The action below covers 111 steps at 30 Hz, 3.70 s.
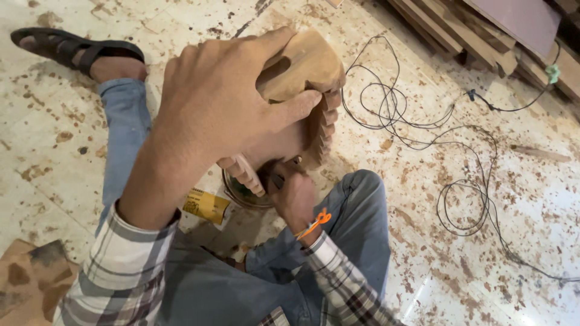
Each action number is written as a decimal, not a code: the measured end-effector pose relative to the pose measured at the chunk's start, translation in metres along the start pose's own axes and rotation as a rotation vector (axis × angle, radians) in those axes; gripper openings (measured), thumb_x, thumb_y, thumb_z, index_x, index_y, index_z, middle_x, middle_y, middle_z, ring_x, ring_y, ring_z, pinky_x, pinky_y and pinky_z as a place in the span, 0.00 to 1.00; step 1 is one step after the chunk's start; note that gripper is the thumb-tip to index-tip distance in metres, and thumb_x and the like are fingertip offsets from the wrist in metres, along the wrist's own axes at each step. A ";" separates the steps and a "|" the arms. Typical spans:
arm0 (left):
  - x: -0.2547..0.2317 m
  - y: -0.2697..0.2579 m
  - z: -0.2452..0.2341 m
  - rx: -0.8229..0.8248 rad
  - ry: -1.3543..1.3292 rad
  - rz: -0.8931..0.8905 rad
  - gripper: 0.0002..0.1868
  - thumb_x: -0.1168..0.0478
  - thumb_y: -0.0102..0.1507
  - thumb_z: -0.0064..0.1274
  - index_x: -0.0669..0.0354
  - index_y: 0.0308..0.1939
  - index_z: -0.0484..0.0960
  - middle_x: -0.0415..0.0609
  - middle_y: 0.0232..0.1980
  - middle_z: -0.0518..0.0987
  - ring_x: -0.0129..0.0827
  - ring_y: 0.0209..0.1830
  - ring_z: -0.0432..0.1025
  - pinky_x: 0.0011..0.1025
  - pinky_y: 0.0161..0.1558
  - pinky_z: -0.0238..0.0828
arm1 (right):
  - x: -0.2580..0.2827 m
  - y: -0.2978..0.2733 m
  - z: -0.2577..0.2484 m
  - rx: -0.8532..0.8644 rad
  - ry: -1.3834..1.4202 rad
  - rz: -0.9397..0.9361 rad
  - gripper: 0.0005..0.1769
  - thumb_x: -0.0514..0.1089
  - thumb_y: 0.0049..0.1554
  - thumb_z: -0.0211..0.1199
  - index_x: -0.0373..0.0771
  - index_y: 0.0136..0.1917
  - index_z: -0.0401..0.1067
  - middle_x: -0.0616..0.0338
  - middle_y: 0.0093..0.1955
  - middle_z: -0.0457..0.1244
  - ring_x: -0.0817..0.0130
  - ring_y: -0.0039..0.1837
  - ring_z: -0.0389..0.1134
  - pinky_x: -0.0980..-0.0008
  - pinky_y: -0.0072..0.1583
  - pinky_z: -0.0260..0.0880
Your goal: The person sands the interior and edges of a carved wooden box by hand using a piece of sandpaper.
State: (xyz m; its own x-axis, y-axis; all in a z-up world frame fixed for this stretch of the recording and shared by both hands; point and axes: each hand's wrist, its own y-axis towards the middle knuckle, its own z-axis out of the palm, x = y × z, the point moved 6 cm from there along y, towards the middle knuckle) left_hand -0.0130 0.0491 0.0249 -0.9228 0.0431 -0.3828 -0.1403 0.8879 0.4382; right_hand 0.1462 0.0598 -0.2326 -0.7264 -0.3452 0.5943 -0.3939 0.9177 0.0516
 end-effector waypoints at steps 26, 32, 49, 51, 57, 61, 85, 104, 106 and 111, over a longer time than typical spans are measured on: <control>0.116 -0.073 -0.040 -0.117 -0.310 -0.360 0.27 0.50 0.70 0.56 0.61 0.70 0.77 0.54 0.50 0.83 0.33 0.42 0.79 0.31 0.41 0.77 | -0.051 -0.038 -0.042 0.191 1.110 0.356 0.19 0.42 0.63 0.66 0.31 0.64 0.79 0.58 0.46 0.68 0.69 0.48 0.67 0.69 0.49 0.67; 0.165 -0.167 -0.028 -0.345 -0.678 -0.874 0.18 0.57 0.69 0.56 0.58 0.61 0.83 0.35 0.31 0.69 0.17 0.22 0.58 0.23 0.21 0.51 | -0.013 -0.005 -0.014 0.400 1.428 0.292 0.28 0.40 0.57 0.62 0.33 0.70 0.65 0.64 0.67 0.67 0.74 0.66 0.69 0.70 0.67 0.67; 0.148 -0.270 0.054 -0.685 -1.571 -1.106 0.27 0.46 0.66 0.50 0.58 0.63 0.75 0.49 0.57 0.82 0.37 0.54 0.78 0.38 0.56 0.77 | -0.009 -0.021 -0.126 0.544 1.578 -0.202 0.07 0.39 0.59 0.70 0.40 0.45 0.72 0.35 0.85 0.51 0.44 0.87 0.50 0.44 0.87 0.38; 0.135 -0.270 0.064 -0.729 -1.612 -1.104 0.27 0.46 0.66 0.50 0.59 0.63 0.74 0.50 0.57 0.81 0.39 0.55 0.78 0.40 0.56 0.77 | -0.004 -0.024 -0.153 0.515 1.480 -0.235 0.09 0.41 0.57 0.71 0.42 0.42 0.71 0.32 0.85 0.51 0.45 0.88 0.49 0.44 0.87 0.36; 0.112 -0.271 0.087 -0.740 -1.654 -1.116 0.26 0.49 0.67 0.50 0.58 0.65 0.73 0.49 0.60 0.79 0.38 0.57 0.77 0.39 0.58 0.76 | -0.001 -0.018 -0.180 0.464 1.383 -0.330 0.08 0.41 0.57 0.70 0.40 0.41 0.71 0.30 0.83 0.53 0.39 0.87 0.53 0.42 0.85 0.45; 0.084 -0.261 0.094 -0.721 -1.672 -0.997 0.24 0.51 0.66 0.51 0.61 0.61 0.75 0.50 0.58 0.81 0.36 0.56 0.78 0.36 0.58 0.77 | -0.043 0.013 -0.150 0.413 1.420 -0.119 0.08 0.40 0.57 0.68 0.40 0.43 0.69 0.41 0.77 0.59 0.49 0.77 0.62 0.50 0.76 0.59; 0.026 -0.224 0.048 -0.637 -1.027 -0.775 0.29 0.71 0.62 0.61 0.72 0.66 0.70 0.52 0.59 0.76 0.29 0.58 0.70 0.28 0.60 0.68 | -0.097 0.055 -0.097 0.469 1.514 0.256 0.11 0.42 0.59 0.63 0.37 0.53 0.69 0.60 0.52 0.68 0.70 0.56 0.71 0.69 0.60 0.73; 0.020 -0.302 0.088 -0.081 0.186 0.443 0.14 0.53 0.68 0.52 0.40 0.57 0.68 0.40 0.70 0.73 0.40 0.72 0.64 0.55 0.76 0.45 | -0.187 0.049 -0.006 0.697 1.626 -0.085 0.12 0.40 0.49 0.71 0.35 0.37 0.69 0.51 0.55 0.60 0.63 0.50 0.63 0.61 0.66 0.61; 0.021 -0.314 0.102 -0.039 0.178 0.422 0.13 0.52 0.68 0.51 0.39 0.56 0.69 0.37 0.69 0.74 0.37 0.71 0.65 0.56 0.77 0.44 | -0.179 0.040 -0.018 0.641 1.563 0.001 0.12 0.41 0.46 0.71 0.37 0.36 0.69 0.49 0.65 0.58 0.62 0.55 0.63 0.63 0.62 0.62; 0.018 -0.325 0.100 -0.148 0.269 0.464 0.13 0.55 0.70 0.49 0.40 0.58 0.67 0.40 0.71 0.72 0.38 0.73 0.65 0.56 0.76 0.40 | -0.153 0.035 -0.037 0.666 1.629 0.003 0.12 0.42 0.47 0.70 0.36 0.38 0.69 0.45 0.78 0.54 0.60 0.60 0.61 0.65 0.56 0.61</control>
State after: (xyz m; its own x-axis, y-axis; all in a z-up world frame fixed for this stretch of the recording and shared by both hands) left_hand 0.0520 -0.1927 -0.2059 -0.9562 0.2787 0.0899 0.2716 0.7290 0.6283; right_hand 0.2644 0.1518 -0.2914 0.3597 0.5685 0.7398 -0.8385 0.5448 -0.0110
